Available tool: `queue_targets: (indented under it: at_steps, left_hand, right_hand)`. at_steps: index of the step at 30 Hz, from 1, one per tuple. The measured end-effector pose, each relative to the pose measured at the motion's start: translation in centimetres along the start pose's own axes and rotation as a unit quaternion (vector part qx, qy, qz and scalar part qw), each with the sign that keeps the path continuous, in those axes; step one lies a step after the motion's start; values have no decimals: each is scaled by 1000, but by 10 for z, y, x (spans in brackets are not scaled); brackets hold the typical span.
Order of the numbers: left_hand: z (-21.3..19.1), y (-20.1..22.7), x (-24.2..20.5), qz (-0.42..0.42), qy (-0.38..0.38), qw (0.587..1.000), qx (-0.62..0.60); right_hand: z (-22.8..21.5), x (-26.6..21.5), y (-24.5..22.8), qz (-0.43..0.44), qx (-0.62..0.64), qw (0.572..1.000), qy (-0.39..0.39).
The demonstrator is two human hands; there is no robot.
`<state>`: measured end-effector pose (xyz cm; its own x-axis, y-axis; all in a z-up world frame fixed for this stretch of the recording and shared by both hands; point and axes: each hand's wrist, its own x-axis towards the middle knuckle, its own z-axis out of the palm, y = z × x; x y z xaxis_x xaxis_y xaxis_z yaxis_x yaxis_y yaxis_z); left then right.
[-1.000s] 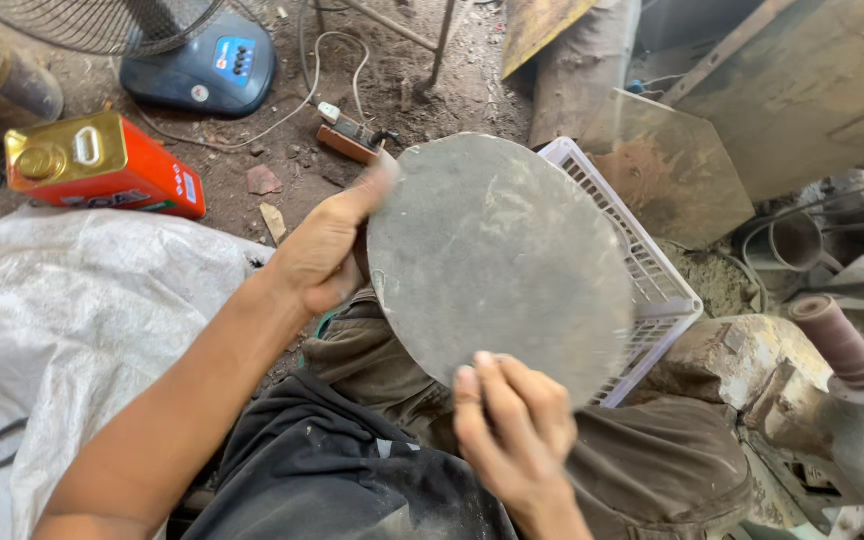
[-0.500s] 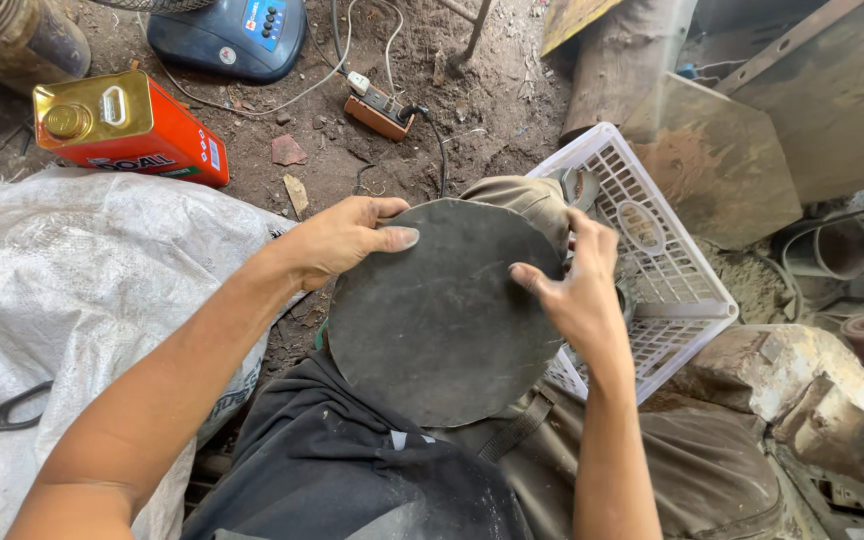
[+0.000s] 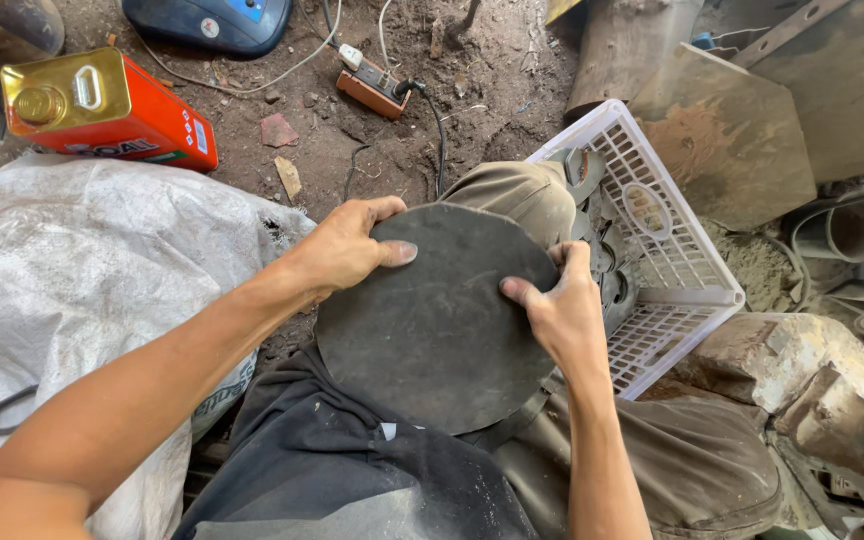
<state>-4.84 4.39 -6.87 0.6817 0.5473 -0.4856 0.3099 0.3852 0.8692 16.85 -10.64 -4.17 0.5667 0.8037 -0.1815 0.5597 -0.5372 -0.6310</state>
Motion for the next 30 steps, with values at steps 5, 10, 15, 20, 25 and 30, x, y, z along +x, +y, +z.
queue_targets:
  at_steps: [5,10,15,20,25,30]
  left_hand:
    - [8,27,-26,97,-106,986,89]
    - [54,51,-59,285,-20,927,241]
    - [74,46,-70,312,60,898,306]
    - [75,44,-68,296,26,909,291]
    - [62,57,-72,320,-64,900,290]
    - [62,66,-74,372,-69,849,369]
  right_hand:
    - [-47,-32,-12,8,87,993,-74]
    - [-65,-58,-38,-109,66,991,-45]
    - [-49,-76,-49,-134,34,990,11]
    - [-39,-86,-45,-95,9,995,40]
    - [-63,-95,-39,-102,109,989,-12]
    - [-60,-103,-29,-43,157,987,5]
